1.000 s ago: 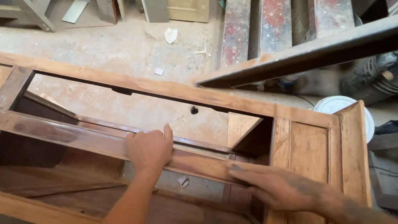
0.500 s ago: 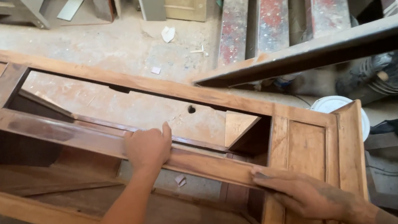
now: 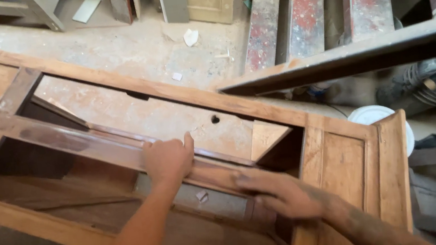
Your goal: Sanding, scraping, and wiping down a wooden cabinet frame to prepare it for finishing.
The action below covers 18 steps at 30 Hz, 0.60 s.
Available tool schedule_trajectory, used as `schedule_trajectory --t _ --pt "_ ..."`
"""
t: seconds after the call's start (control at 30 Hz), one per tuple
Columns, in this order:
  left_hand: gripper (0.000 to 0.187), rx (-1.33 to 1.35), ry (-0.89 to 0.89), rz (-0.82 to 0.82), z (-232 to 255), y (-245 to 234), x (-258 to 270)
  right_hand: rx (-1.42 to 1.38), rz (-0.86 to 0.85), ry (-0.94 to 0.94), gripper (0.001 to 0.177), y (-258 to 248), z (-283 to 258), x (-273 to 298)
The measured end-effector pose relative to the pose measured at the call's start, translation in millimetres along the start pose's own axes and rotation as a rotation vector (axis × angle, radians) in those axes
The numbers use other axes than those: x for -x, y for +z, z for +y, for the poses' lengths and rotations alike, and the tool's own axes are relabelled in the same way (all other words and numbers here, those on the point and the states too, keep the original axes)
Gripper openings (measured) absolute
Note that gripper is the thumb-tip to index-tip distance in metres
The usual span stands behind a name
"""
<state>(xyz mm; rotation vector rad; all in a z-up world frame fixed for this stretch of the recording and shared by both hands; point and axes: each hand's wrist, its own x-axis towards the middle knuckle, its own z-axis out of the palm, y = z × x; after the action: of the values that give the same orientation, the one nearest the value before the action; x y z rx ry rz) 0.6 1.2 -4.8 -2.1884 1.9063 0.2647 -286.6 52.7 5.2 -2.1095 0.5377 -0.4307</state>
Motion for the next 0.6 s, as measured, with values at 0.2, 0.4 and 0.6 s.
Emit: schedule_trajectory --t 0.2,0.4,0.6 --pt "0.076 0.049 -0.045 0.026 0 3 0 -0.027 -0.075 0.272 0.048 -26 0 83" --pt "0.073 0.049 -0.065 0.018 0 4 -3 0.046 -0.001 -0.047 0.046 10 -1 -14" --pt "0.078 0.056 -0.069 0.000 5 -6 2 -0.066 -0.176 0.255 0.050 -41 -16 80"
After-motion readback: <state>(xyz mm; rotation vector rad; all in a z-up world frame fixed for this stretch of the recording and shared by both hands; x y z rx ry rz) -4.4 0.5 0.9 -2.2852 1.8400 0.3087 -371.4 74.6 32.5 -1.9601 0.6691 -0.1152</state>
